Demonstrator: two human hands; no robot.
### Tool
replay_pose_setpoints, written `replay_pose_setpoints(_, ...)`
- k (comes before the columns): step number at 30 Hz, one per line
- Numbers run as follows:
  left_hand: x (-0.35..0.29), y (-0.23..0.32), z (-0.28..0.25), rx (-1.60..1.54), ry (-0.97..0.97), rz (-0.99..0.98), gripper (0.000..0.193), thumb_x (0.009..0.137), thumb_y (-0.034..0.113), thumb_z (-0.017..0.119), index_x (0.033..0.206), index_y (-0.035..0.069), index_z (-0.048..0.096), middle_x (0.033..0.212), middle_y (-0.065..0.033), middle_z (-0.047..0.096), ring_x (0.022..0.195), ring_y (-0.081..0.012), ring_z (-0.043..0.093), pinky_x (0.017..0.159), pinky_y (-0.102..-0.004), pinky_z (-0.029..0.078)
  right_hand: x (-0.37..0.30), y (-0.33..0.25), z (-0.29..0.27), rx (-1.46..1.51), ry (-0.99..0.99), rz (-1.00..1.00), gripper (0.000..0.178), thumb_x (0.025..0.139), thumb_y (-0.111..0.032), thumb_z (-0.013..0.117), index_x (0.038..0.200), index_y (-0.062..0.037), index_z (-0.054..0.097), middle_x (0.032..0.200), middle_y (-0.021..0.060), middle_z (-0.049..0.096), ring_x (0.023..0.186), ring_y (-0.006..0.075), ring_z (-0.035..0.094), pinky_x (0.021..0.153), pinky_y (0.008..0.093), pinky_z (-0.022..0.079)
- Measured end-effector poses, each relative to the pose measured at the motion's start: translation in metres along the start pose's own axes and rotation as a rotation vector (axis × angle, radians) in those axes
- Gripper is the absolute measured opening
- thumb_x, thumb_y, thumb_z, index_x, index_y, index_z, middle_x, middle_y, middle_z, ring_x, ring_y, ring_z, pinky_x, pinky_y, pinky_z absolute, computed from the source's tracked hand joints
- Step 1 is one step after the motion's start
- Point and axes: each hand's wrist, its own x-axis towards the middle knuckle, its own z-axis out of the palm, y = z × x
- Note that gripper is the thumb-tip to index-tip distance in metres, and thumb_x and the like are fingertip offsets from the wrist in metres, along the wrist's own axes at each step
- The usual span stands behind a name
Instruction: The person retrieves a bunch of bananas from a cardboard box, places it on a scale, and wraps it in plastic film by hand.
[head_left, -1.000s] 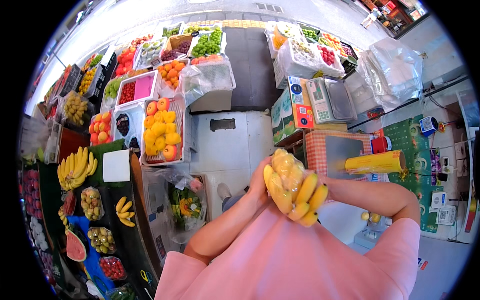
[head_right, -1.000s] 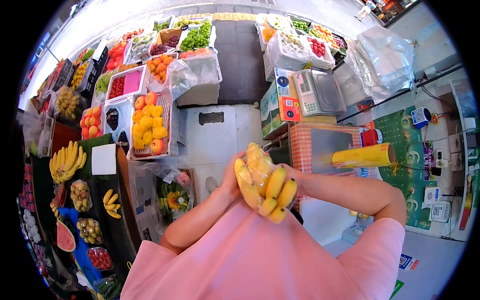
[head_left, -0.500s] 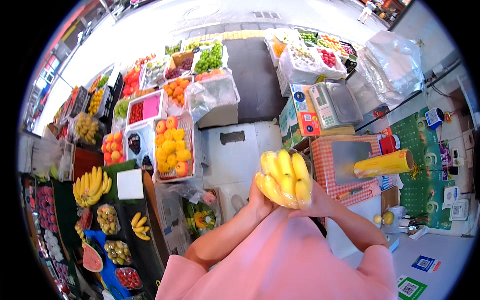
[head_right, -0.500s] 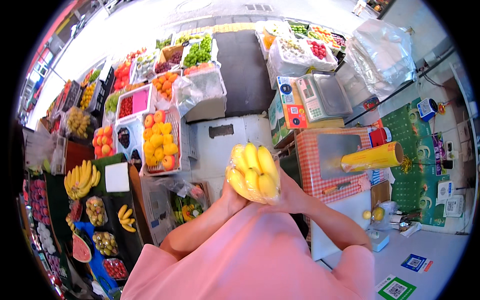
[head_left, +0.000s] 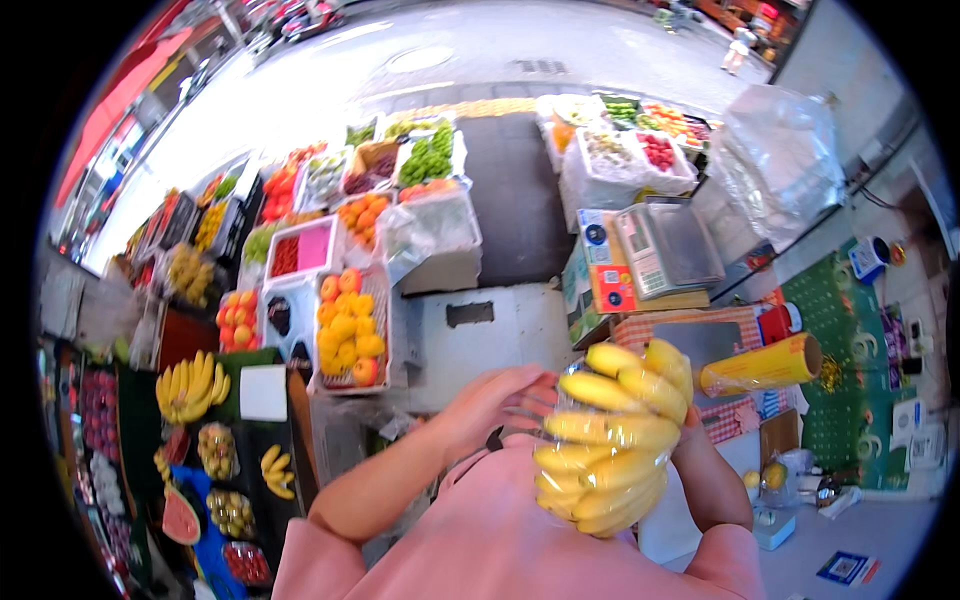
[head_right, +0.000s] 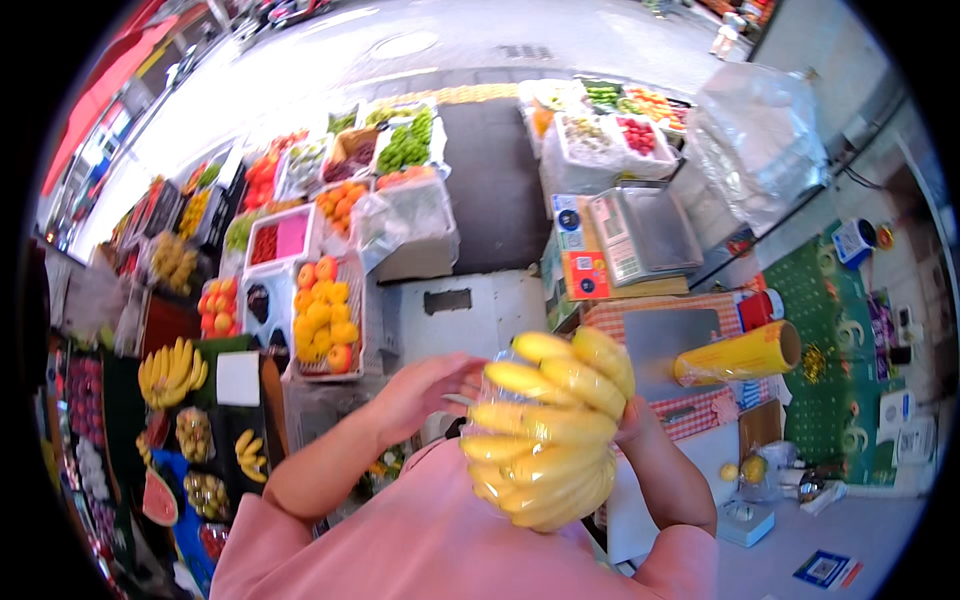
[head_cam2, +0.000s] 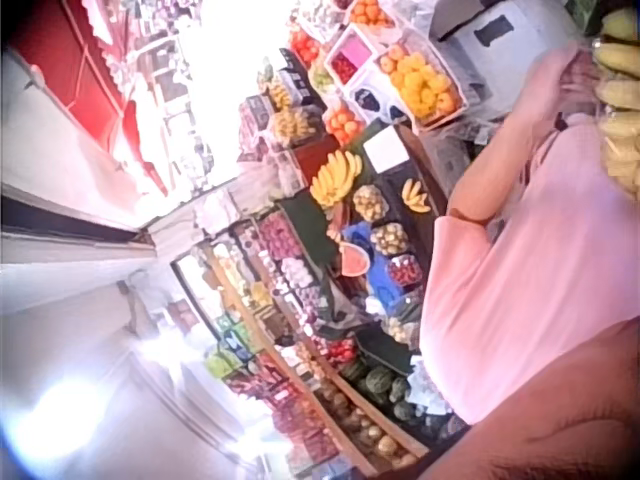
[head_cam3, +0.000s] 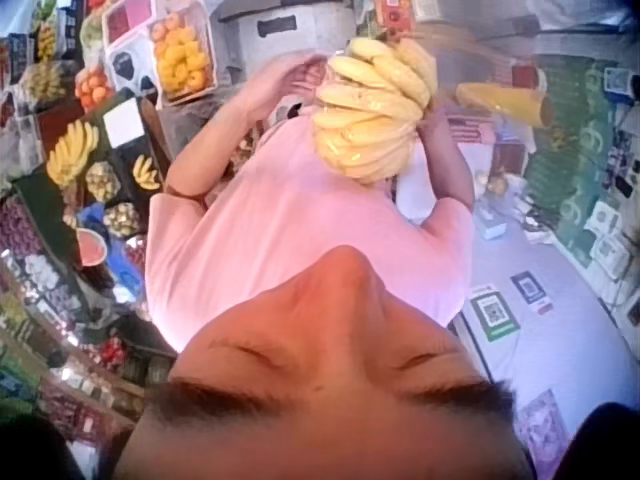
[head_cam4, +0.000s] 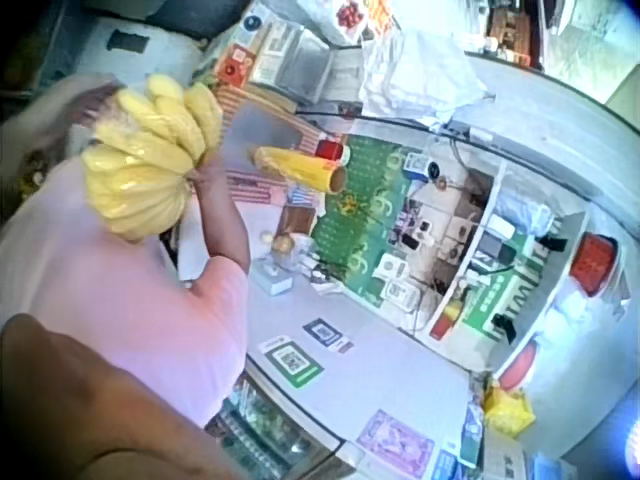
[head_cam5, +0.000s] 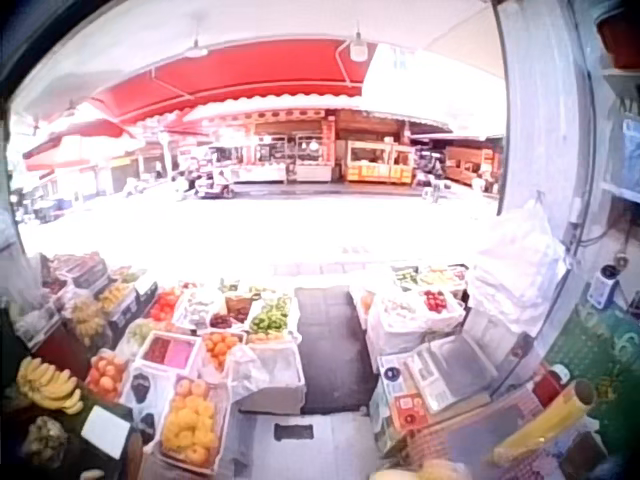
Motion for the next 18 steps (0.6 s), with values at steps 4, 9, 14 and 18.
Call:
replay_pose_setpoints(4,0.013,0.010,-0.006,-0.010,-0.218,-0.144,0.043,0.089,0.030,0.056,0.118,-0.001,0.059,0.098,-0.0063,0.066,0.085,-0.0127,0.063,0.071,-0.0265,0.051,0.002,0.005,0.002,0.089,-0.244,0.101,0.121,0.058,-0.042,0.092,0.151,-0.0029,0.025,0.157,0.0176,0.023,0.145,0.0319,0.027,0.118,0.0464,0.022)
replay_pose_setpoints(9,0.002,0.019,-0.004,-0.001,-0.149,-0.093,0.024,0.091,0.012,0.060,0.109,-0.002,0.065,0.092,-0.0022,0.065,0.079,-0.0079,0.058,0.065,-0.0222,0.045,0.005,0.012,-0.017,0.092,-0.293,0.143,0.122,0.063,-0.044,0.089,0.154,-0.0045,0.017,0.158,0.0190,0.022,0.145,0.0337,0.027,0.118,0.0468,0.022)
replay_pose_setpoints(14,0.000,0.022,-0.001,0.175,0.033,0.192,0.020,0.096,0.018,0.060,0.101,-0.001,0.065,0.086,-0.0018,0.063,0.072,-0.0079,0.058,0.063,-0.0233,0.047,0.007,0.020,-0.031,0.239,0.001,0.343,0.109,0.071,-0.044,0.082,0.152,-0.0037,0.022,0.155,0.0201,0.027,0.143,0.0335,0.030,0.118,0.0461,0.023)
replay_pose_setpoints(18,-0.017,0.046,0.012,0.263,0.178,0.493,0.018,0.099,0.017,0.057,0.097,0.000,0.064,0.085,-0.0017,0.062,0.072,-0.0075,0.057,0.064,-0.0228,0.047,0.005,0.016,0.009,0.222,0.122,0.216,0.081,0.086,-0.044,0.068,0.149,-0.0094,0.032,0.149,0.0197,0.037,0.139,0.0337,0.037,0.117,0.0484,0.027)
